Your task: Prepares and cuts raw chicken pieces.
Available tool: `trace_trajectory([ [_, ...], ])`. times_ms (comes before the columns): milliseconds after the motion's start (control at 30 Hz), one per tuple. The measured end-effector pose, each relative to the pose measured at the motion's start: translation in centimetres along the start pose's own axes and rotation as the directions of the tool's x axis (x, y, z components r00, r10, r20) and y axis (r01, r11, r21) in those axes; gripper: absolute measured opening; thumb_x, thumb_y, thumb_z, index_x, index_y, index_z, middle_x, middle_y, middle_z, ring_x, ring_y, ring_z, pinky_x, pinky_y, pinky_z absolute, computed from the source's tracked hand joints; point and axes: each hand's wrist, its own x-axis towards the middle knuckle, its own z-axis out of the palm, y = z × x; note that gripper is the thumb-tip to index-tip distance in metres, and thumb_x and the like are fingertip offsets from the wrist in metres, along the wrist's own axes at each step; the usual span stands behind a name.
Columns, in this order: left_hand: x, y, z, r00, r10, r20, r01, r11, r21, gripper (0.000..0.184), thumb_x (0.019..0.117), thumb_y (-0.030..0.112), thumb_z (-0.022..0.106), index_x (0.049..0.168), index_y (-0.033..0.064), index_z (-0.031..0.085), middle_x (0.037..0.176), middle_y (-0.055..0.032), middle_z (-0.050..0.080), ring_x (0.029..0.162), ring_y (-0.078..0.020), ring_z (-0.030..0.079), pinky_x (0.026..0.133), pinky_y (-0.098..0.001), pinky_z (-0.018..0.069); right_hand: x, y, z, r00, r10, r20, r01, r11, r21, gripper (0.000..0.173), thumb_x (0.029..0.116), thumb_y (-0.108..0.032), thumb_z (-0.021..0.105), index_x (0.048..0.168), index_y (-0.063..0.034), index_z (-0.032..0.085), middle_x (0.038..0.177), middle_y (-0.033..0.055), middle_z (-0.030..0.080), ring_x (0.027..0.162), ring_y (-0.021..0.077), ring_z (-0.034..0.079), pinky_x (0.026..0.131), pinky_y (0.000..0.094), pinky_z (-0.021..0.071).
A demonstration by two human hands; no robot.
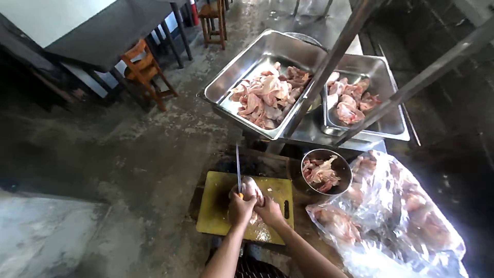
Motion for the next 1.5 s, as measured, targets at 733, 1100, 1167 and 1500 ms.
trace_trajectory([
  [733,1.7,0.7,1.2,0.998,0.052,0.032,-0.052,0.999,0.01,0.083,0.0783,0.062,0.082,0.136,0.0071,0.057,0.108,-0.0159,0.072,0.1,-0.0319,0.071,0.089,-0.0583,0.058,4.2,8.0,1.3,0.974,-0.224,0.035,0.18,0.859,0.479,0.048,0.0951,-0.033,0.07,0.137,-0.0111,0.061,0.104,0.0105,0.073,0.087,0.0211,0.072,0.081,0.0447,0.0611],
  [1100,-2.8,-2.2,-3.8,0.989,0.141,-0.043,-0.127,0.962,0.242,0.056,0.0954,0.038,0.068,0.141,0.008,0.054,0.108,-0.0146,0.074,0.1,-0.0297,0.073,0.09,-0.0529,0.059,-2.2,2.4,2.3,0.998,0.036,0.043,-0.05,0.928,0.368,0.065,0.0863,-0.036,0.076,0.139,-0.0062,0.053,0.112,0.0155,0.071,0.099,0.0286,0.072,0.087,0.051,0.0593],
  [1167,-2.6,-2.6,-4.2,0.991,0.135,0.008,-0.133,0.962,0.237,0.053,0.0964,0.04,0.069,0.137,0.0071,0.057,0.108,-0.0144,0.073,0.101,-0.0292,0.072,0.092,-0.0525,0.0582,-1.9,2.8,2.9,0.999,0.017,0.046,-0.036,0.892,0.45,0.065,0.0864,-0.031,0.077,0.141,-0.0056,0.051,0.112,0.0161,0.071,0.097,0.0283,0.072,0.087,0.0506,0.0595],
  [1500,-10.9,-8.2,-7.4,0.934,0.145,0.326,-0.251,0.916,0.312,0.048,0.1093,0.038,0.046,0.147,0.0092,0.051,0.109,-0.018,0.072,0.101,-0.0314,0.072,0.093,-0.0518,0.0573,-1.0,4.5,3.0,0.983,-0.131,0.129,0.021,0.776,0.63,0.046,0.0979,-0.023,0.066,0.138,-0.004,0.055,0.115,0.0151,0.07,0.096,0.0242,0.072,0.084,0.0439,0.0611],
])
